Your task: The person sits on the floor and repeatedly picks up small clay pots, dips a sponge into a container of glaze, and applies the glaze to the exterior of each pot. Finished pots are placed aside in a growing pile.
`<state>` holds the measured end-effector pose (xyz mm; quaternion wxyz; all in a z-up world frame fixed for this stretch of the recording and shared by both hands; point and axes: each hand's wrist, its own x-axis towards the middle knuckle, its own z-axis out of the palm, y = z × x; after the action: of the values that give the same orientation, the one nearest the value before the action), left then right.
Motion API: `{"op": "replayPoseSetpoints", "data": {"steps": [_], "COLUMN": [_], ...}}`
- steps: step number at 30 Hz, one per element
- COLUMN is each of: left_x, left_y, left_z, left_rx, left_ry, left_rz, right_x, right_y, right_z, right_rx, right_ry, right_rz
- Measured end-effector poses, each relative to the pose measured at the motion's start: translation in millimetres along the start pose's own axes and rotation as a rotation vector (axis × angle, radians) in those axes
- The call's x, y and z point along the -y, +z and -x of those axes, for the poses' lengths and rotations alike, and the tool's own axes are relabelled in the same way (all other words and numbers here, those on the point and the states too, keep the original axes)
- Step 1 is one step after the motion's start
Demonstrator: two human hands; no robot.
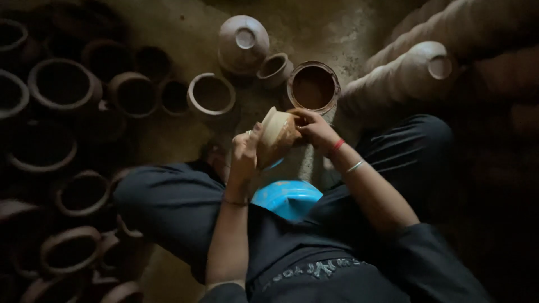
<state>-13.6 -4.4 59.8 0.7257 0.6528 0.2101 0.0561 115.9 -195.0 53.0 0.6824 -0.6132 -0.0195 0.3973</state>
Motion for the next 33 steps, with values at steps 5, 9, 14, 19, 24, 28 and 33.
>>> {"op": "replayPoseSetpoints", "data": {"steps": [5, 9, 14, 19, 24, 28, 33], "left_x": [3.5, 17.2, 7.3, -9.9, -35.0, -17.2, 16.3], "left_y": [-2.3, -0.2, -2.7, -3.3, -6.2, -6.2, -5.1], "left_z": [-11.0, -26.0, -16.8, -1.9, 8.8, 10.4, -11.7], "left_rx": [-0.038, -0.121, -0.077, 0.09, 0.032, -0.17, -0.454], "left_ry": [0.136, -0.206, -0.262, -0.148, 0.014, -0.007, -0.268], "left_rz": [-0.244, 0.321, 0.527, 0.407, 0.317, 0.313, 0.632], "right_x": [1.8, 0.7, 4.4, -20.6, -25.0, 2.2, 23.7], "right_y": [6.4, 49.2, 57.1, -2.2, -27.3, -28.5, -27.4], "right_z": [12.1, 53.1, 48.4, -4.7, -9.6, 2.2, 10.1], "right_rx": [-0.107, -0.028, -0.076, -0.058, 0.073, 0.132, 0.197], "right_ry": [-0.253, -1.006, -1.189, -0.525, 0.176, -0.035, -0.083], "right_rz": [0.226, 1.02, 1.23, 0.56, -0.091, -0.345, -0.539]}}
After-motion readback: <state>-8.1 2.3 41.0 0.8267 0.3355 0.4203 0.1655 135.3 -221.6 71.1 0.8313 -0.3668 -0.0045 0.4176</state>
